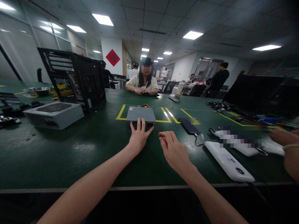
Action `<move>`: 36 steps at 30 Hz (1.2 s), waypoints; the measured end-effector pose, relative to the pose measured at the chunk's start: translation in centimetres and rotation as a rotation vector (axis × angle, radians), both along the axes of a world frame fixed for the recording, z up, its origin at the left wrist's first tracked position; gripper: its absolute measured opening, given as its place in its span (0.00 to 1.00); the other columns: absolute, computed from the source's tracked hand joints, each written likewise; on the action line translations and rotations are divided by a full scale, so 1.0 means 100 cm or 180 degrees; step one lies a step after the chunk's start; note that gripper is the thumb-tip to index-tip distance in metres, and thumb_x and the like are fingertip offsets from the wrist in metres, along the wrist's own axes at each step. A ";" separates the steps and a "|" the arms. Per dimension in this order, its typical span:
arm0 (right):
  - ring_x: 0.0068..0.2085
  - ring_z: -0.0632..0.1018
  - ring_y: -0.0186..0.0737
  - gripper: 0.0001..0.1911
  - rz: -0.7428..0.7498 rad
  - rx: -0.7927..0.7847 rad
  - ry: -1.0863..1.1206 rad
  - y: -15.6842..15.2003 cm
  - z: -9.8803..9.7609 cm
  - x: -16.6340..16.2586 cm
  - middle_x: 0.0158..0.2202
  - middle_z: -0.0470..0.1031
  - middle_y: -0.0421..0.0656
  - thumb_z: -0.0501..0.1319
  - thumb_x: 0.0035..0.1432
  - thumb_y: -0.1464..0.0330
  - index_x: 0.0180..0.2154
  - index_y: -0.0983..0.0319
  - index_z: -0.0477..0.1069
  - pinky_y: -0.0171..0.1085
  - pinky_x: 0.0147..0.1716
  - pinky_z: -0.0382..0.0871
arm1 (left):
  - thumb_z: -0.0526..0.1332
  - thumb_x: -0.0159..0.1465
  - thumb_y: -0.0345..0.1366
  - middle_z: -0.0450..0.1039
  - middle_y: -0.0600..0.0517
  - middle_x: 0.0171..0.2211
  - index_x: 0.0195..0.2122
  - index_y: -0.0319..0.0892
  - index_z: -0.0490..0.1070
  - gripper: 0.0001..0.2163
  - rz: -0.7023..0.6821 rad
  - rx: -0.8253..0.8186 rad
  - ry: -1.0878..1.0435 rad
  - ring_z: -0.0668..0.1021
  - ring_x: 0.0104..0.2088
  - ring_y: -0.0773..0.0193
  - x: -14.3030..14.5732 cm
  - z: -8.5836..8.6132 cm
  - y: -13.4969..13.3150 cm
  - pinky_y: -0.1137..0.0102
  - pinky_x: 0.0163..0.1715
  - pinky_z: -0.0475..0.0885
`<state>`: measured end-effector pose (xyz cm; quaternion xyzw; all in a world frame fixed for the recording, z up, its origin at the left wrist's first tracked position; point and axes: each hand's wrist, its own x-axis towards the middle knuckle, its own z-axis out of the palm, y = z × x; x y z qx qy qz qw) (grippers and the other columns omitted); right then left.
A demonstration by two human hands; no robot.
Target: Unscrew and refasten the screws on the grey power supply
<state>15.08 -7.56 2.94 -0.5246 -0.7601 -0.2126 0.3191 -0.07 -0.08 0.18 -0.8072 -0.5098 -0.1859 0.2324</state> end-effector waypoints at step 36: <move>0.36 0.73 0.41 0.11 0.0234 -0.0507 0.0341 -0.001 0.000 -0.001 0.42 0.66 0.48 0.49 0.61 0.63 0.42 0.62 0.60 0.38 0.29 0.71 | 0.51 0.63 0.31 0.47 0.39 0.61 0.59 0.57 0.53 0.23 0.0011 -0.0021 0.0019 0.51 0.60 0.40 0.000 0.002 -0.001 0.38 0.50 0.51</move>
